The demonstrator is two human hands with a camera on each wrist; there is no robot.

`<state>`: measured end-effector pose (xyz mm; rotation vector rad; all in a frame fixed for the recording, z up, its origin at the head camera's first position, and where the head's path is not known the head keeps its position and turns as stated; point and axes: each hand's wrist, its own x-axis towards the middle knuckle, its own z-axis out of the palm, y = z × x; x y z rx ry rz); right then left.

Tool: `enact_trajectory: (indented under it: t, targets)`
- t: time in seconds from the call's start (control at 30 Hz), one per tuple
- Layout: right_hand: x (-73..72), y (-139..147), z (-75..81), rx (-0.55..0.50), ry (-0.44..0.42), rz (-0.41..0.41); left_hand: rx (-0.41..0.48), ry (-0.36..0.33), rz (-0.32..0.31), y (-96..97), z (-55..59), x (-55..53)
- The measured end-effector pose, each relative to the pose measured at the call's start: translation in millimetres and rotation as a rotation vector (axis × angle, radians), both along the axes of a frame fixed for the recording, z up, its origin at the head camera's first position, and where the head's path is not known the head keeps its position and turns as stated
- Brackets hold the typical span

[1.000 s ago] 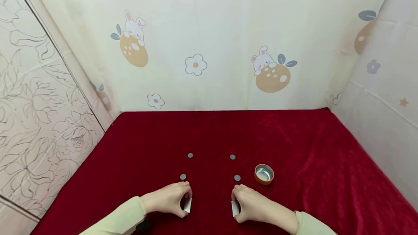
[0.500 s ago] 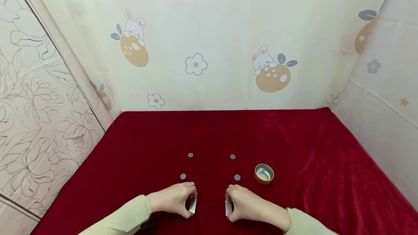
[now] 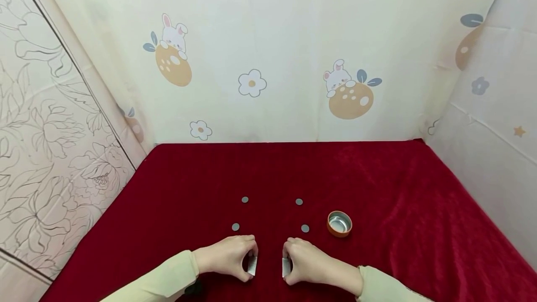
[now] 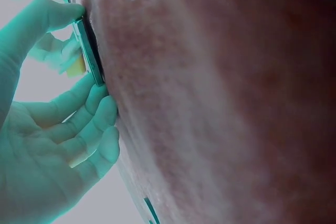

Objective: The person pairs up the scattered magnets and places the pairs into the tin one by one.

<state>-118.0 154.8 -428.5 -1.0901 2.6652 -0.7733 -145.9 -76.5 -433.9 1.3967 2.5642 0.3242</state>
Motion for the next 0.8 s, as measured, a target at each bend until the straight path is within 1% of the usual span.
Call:
enact_trajectory:
  t: [0.1, 0.3, 0.53, 0.8]
  targets:
    - [0.3, -3.4, 0.2, 0.009, -0.005, -0.009, -0.002, 0.007, -0.006, 2.1, 0.6, 0.9]
    - [0.3, -9.5, 1.0, 0.025, 0.009, -0.011, -0.01, 0.046, -0.02, 6.7, 0.4, 2.7]
    - [0.1, -14.9, -0.4, 0.027, 0.018, -0.015, -0.02, 0.058, -0.028, 10.4, -0.8, 2.6]
    - [-0.3, -19.2, -1.7, 0.029, 0.031, -0.019, -0.037, 0.1, -0.033, 14.0, -2.1, 2.7]
